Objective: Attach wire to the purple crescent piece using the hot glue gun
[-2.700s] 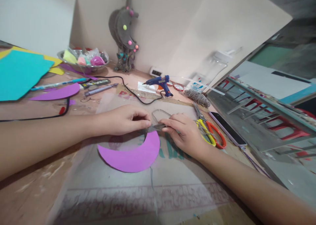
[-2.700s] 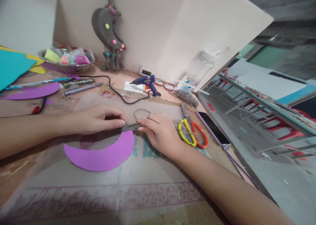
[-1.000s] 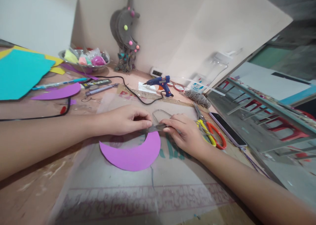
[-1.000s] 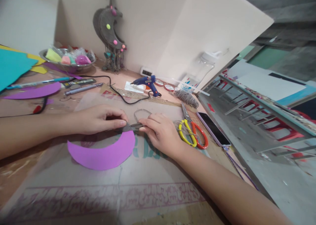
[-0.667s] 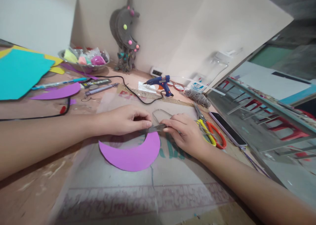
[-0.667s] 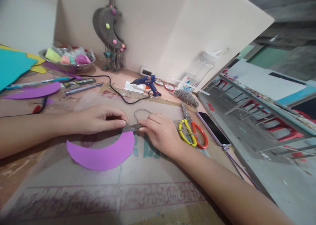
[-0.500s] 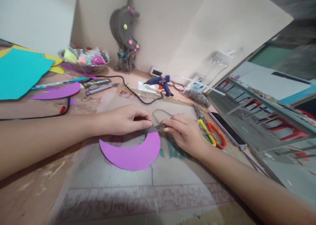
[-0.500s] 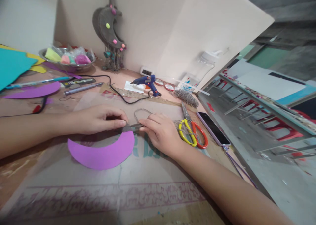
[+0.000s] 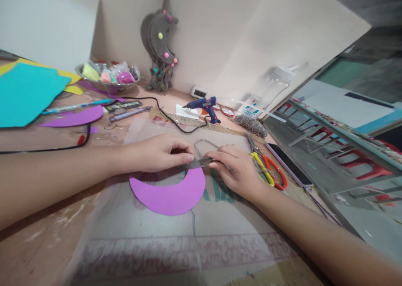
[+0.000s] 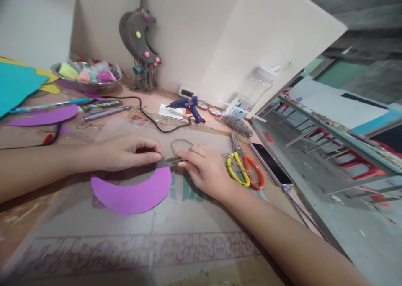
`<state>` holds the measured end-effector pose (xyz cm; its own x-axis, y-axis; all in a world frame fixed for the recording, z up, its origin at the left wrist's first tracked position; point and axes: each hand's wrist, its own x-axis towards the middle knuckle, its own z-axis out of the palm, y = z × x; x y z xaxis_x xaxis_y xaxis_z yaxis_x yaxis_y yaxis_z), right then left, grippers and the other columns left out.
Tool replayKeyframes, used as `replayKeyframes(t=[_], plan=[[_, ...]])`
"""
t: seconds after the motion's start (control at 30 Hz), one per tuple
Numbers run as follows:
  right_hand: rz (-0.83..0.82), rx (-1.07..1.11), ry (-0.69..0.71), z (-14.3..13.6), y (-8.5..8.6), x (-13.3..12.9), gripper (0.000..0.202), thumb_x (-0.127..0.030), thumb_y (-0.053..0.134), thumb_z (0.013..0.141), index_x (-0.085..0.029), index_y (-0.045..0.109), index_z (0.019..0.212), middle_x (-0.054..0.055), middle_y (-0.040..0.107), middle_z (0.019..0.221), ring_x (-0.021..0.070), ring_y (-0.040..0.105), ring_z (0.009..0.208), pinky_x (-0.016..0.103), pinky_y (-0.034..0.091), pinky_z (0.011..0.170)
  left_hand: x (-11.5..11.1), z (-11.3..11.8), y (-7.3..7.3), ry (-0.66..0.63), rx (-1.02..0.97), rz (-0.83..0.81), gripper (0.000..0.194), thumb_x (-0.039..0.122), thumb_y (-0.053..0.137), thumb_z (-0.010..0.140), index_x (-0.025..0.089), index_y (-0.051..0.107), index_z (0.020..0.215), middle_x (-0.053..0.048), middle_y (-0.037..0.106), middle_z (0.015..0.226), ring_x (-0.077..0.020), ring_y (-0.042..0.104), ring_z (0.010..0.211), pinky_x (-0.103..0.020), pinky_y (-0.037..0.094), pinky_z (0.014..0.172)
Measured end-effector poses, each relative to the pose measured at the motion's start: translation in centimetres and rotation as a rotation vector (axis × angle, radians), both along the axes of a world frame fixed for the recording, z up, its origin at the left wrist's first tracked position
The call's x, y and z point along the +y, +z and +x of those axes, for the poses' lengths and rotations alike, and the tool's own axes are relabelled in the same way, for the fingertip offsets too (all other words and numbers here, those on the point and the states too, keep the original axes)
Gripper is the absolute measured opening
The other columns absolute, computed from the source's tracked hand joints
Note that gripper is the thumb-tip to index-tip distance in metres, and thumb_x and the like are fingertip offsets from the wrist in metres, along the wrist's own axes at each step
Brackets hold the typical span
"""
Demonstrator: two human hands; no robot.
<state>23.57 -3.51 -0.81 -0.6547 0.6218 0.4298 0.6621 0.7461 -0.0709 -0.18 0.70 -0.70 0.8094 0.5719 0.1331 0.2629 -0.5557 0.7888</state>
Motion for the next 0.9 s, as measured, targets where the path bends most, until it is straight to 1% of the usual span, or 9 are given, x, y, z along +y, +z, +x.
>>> replayKeyframes(t=[0.6,0.9], plan=[[0.023,-0.035,-0.003,-0.01,0.07,-0.03,0.024,-0.03,0.047,0.091,-0.015,0.062,0.102,0.005,0.06,0.074,0.0164,0.052,0.068,0.03,0.038,0.065,-0.11,0.06,0.16,0.012,0.012,0.022,0.02,0.026,0.045,0.086,0.014,0.06,0.081,0.003,0.056,0.069,-0.0092,0.05,0.064,-0.019,0.039,0.06],[0.014,-0.083,-0.035,-0.08,0.02,-0.07,0.023,-0.028,0.048,0.091,-0.015,0.062,0.103,0.006,0.06,0.078,0.0168,0.05,0.07,0.031,0.036,0.066,0.04,0.01,0.07,0.004,0.011,0.06,0.023,0.029,0.045,0.087,0.014,0.061,0.081,0.002,0.057,0.07,-0.01,0.052,0.066,-0.019,0.04,0.062]])
